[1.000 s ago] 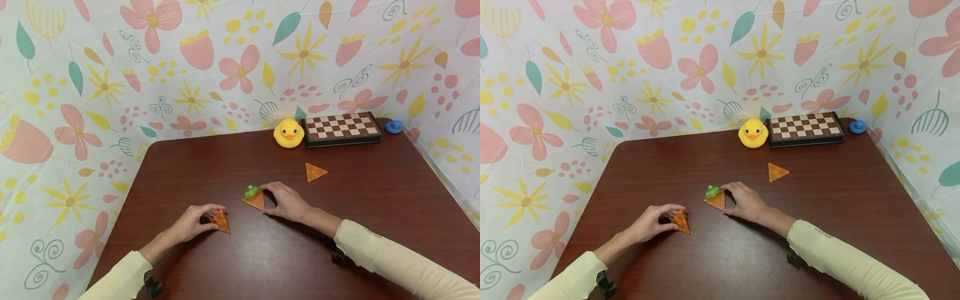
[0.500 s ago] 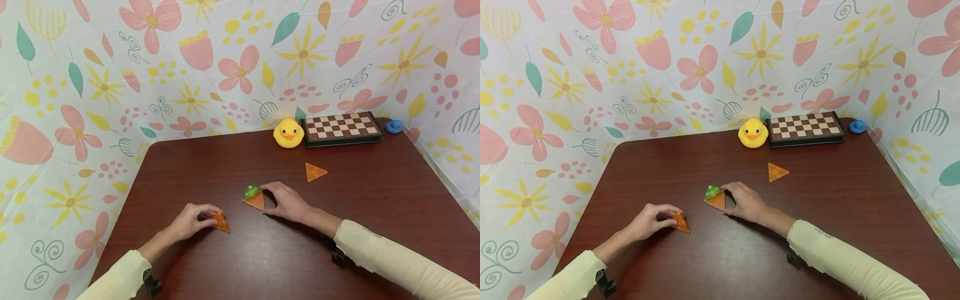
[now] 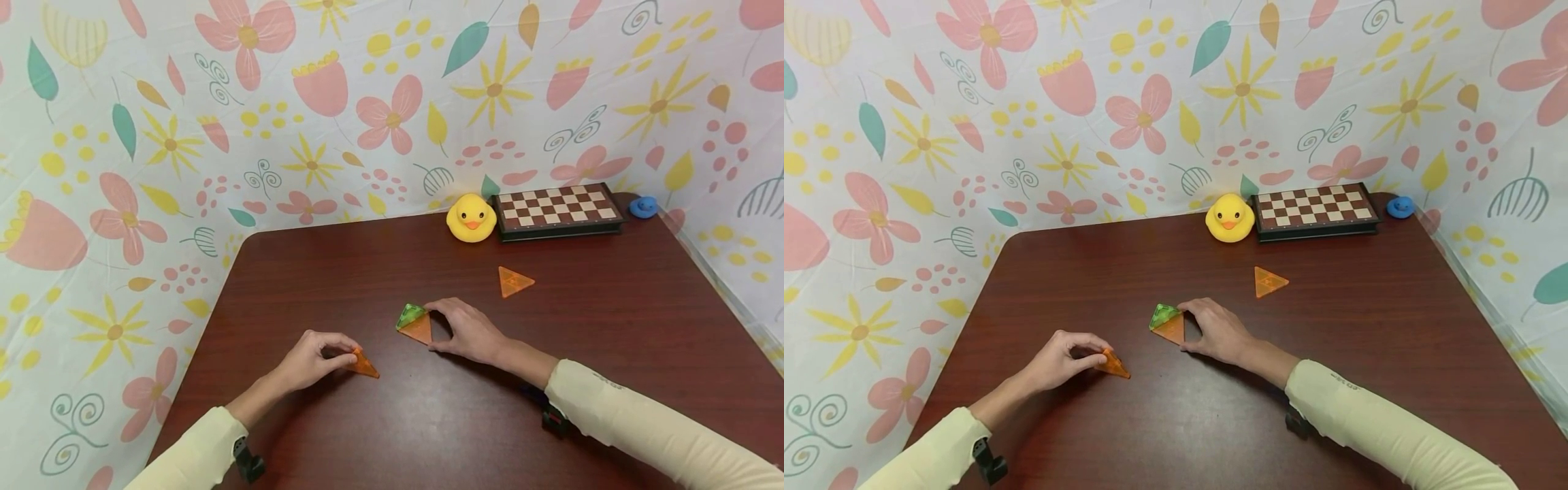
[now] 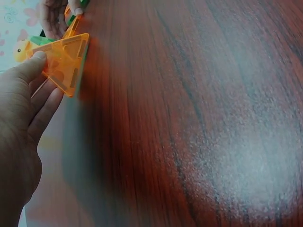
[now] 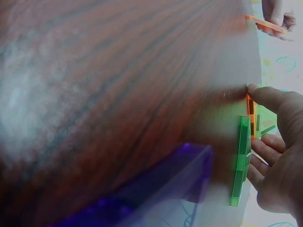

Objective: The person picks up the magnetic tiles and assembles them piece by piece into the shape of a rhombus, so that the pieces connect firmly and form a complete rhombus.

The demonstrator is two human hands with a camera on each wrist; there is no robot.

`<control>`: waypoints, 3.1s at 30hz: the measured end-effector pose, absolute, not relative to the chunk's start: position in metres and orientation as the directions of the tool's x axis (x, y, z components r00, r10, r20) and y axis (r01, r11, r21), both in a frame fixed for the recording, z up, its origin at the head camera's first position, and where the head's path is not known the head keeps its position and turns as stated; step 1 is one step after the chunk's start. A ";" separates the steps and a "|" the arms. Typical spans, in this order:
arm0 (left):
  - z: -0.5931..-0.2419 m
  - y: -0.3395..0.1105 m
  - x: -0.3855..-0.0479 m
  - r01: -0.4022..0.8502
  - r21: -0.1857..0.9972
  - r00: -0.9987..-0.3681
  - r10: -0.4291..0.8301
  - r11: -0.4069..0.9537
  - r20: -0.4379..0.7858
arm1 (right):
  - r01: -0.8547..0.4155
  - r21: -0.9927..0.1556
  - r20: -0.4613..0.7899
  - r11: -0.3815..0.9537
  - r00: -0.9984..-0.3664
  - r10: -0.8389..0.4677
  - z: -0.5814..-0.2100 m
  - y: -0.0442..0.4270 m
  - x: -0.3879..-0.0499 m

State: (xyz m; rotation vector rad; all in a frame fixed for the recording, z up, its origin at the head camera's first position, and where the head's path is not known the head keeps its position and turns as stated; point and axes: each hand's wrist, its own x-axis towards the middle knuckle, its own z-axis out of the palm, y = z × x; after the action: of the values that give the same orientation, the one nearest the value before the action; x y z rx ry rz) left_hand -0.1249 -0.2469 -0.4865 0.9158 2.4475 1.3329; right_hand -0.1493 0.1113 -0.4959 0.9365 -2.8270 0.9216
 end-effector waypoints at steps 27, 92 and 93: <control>-0.479 -0.196 -0.145 0.555 0.773 -0.772 0.536 0.308 0.341 | -0.538 -0.533 0.183 0.653 -0.827 -0.532 -0.495 0.111 -0.149; -0.494 -0.146 -0.149 0.689 0.604 -0.706 0.561 0.401 0.433 | -0.560 -0.525 0.191 0.640 -0.811 -0.553 -0.495 0.113 -0.149; -0.494 -0.146 -0.149 0.686 0.607 -0.708 0.559 0.401 0.432 | -0.562 -0.523 0.194 0.641 -0.811 -0.552 -0.496 0.113 -0.149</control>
State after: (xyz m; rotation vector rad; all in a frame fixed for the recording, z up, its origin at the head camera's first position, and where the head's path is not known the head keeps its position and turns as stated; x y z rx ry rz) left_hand -0.1487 -0.1455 -0.4942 1.2372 2.7593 1.3242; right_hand -0.1492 0.1130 -0.4957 0.9601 -2.8307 0.9106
